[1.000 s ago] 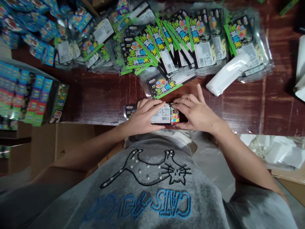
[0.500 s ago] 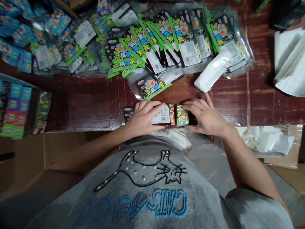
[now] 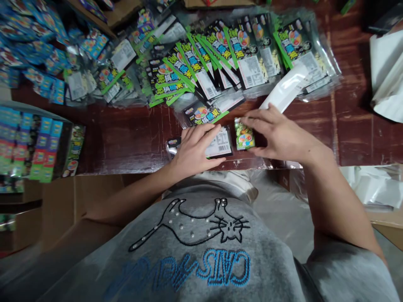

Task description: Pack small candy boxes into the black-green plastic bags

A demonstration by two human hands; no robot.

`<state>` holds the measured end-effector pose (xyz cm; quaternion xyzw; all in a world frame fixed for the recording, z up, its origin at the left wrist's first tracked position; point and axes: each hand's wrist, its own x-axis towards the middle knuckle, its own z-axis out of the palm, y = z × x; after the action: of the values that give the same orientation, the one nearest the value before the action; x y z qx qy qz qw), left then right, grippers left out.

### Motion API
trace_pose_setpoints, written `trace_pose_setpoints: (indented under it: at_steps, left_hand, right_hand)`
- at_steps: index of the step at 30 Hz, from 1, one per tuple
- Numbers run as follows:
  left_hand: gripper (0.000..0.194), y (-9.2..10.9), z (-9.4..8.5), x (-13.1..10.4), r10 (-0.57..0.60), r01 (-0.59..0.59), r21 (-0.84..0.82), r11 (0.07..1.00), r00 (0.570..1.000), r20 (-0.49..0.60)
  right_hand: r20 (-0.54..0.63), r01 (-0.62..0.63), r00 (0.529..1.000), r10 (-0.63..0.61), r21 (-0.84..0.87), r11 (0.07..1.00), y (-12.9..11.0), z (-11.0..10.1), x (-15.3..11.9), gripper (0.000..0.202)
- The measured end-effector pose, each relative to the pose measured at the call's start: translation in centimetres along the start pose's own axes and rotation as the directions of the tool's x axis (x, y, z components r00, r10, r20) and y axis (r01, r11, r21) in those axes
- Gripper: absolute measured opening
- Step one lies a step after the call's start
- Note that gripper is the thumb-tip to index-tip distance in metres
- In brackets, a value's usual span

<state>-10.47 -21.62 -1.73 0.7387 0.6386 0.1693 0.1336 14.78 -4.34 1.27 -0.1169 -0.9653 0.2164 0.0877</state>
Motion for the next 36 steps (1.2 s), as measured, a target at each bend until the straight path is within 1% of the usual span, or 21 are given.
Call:
trace_pose_setpoints:
  at_steps: [2, 3, 4, 7, 9, 11, 13, 14, 16, 18, 19, 20, 23, 25, 26, 28, 29, 31, 32, 34, 36]
  left_hand:
    - [0.091, 0.2, -0.2, 0.2, -0.016, 0.016, -0.014, 1.0, 0.999, -0.034]
    - [0.092, 0.2, -0.3, 0.3, -0.023, 0.022, -0.023, 1.0, 0.999, -0.046]
    - [0.094, 0.3, -0.3, 0.3, -0.029, 0.027, -0.029, 0.999, 0.998, -0.052]
    - [0.101, 0.7, -0.4, 0.5, -0.034, 0.032, -0.035, 0.999, 0.999, -0.042]
    - [0.107, 0.9, -0.3, 0.9, -0.049, 0.048, -0.049, 0.998, 0.998, -0.028]
    - [0.108, 1.1, -0.1, 1.6, -0.093, 0.088, -0.112, 0.99, 0.995, -0.043]
    - [0.096, 1.1, 0.3, 2.5, -0.142, 0.109, -0.273, 0.956, 0.984, -0.105]
    - [0.088, 1.1, 0.6, 3.0, -0.159, 0.091, -0.39, 0.916, 0.977, -0.144]
    - [0.076, 0.8, 1.4, 3.6, -0.194, 0.029, -0.628, 0.778, 0.961, -0.195]
    - [0.07, 0.5, 2.0, 3.8, -0.222, -0.015, -0.784, 0.62, 0.956, -0.194]
    - [0.067, 0.3, 2.2, 3.7, -0.229, -0.017, -0.824, 0.566, 0.957, -0.177]
    - [0.063, 0.0, 2.3, 3.4, -0.234, -0.007, -0.848, 0.531, 0.96, -0.154]
    - [0.05, -1.1, 1.8, 2.3, -0.231, 0.065, -0.872, 0.485, 0.971, -0.057]
    - [0.044, -2.1, 1.3, 1.6, -0.243, 0.118, -0.879, 0.462, 0.97, 0.002]
    - [0.042, -2.6, 1.0, 1.4, -0.257, 0.135, -0.882, 0.451, 0.966, 0.016]
    - [0.04, -3.4, 0.6, 1.2, -0.291, 0.157, -0.889, 0.43, 0.956, 0.029]
    - [0.04, -3.7, 0.4, 1.3, -0.301, 0.169, -0.892, 0.419, 0.953, 0.039]
    - [0.041, -4.0, -0.1, 1.5, -0.292, 0.191, -0.894, 0.406, 0.954, 0.071]
    - [0.04, -4.1, -0.3, 1.7, -0.283, 0.199, -0.889, 0.412, 0.956, 0.082]
    - [0.028, -4.1, -0.8, 2.3, -0.266, 0.192, -0.87, 0.454, 0.961, 0.073]
    - [0.016, -4.0, -1.3, 2.9, -0.265, 0.182, -0.844, 0.504, 0.963, 0.05]
  right_hand:
    - [-0.1, -0.037, 0.994, 0.031, -0.053, 0.998, -0.2, -0.6, 0.1, 0.069]
    - [-0.118, -0.038, 0.993, 0.03, -0.063, 0.997, -0.4, -0.6, 0.2, 0.07]
    - [-0.103, -0.027, 0.994, 0.021, -0.056, 0.998, -0.6, -0.4, 0.4, 0.071]
    - [0.02, 0.022, 1.0, -0.022, 0.014, 1.0, -1.2, 0.2, 0.7, 0.072]
    - [0.062, 0.037, 0.997, -0.042, 0.077, 0.996, -1.6, 0.5, 0.9, 0.075]
    - [0.009, 0.018, 1.0, -0.02, 0.15, 0.989, -1.9, 0.8, 1.2, 0.082]
    - [-0.145, -0.053, 0.986, 0.085, 0.213, 0.976, -2.2, 1.5, 1.6, 0.085]
    - [-0.235, -0.095, 0.959, 0.157, 0.255, 0.962, -2.2, 2.0, 1.9, 0.082]
    - [-0.378, -0.144, 0.879, 0.292, 0.373, 0.917, -2.1, 3.1, 2.5, 0.069]
    - [-0.437, -0.125, 0.82, 0.37, 0.493, 0.861, -1.9, 4.1, 3.0, 0.058]
    - [-0.445, -0.103, 0.81, 0.382, 0.533, 0.84, -1.8, 4.5, 3.2, 0.052]
    - [-0.441, -0.083, 0.813, 0.381, 0.56, 0.824, -1.8, 4.9, 3.4, 0.045]
    - [-0.363, -0.073, 0.858, 0.363, 0.613, 0.787, -2.0, 5.9, 3.6, 0.026]
    - [-0.319, -0.102, 0.862, 0.395, 0.653, 0.751, -2.5, 6.8, 3.5, 0.031]
    - [-0.316, -0.11, 0.843, 0.436, 0.691, 0.714, -2.9, 7.4, 3.4, 0.039]
    - [-0.317, -0.099, 0.775, 0.547, 0.794, 0.6, -3.7, 8.6, 3.1, 0.053]
    - [-0.303, -0.088, 0.74, 0.601, 0.842, 0.532, -4.2, 9.0, 3.0, 0.053]
    - [-0.258, -0.079, 0.693, 0.673, 0.901, 0.427, -5.0, 9.7, 2.7, 0.041]
    - [-0.236, -0.093, 0.682, 0.692, 0.911, 0.402, -5.3, 9.7, 2.7, 0.035]
    - [-0.199, -0.124, 0.68, 0.706, 0.917, 0.378, -5.8, 9.5, 2.6, 0.028]
    - [-0.191, -0.14, 0.685, 0.703, 0.912, 0.385, -6.0, 9.0, 2.7, 0.023]
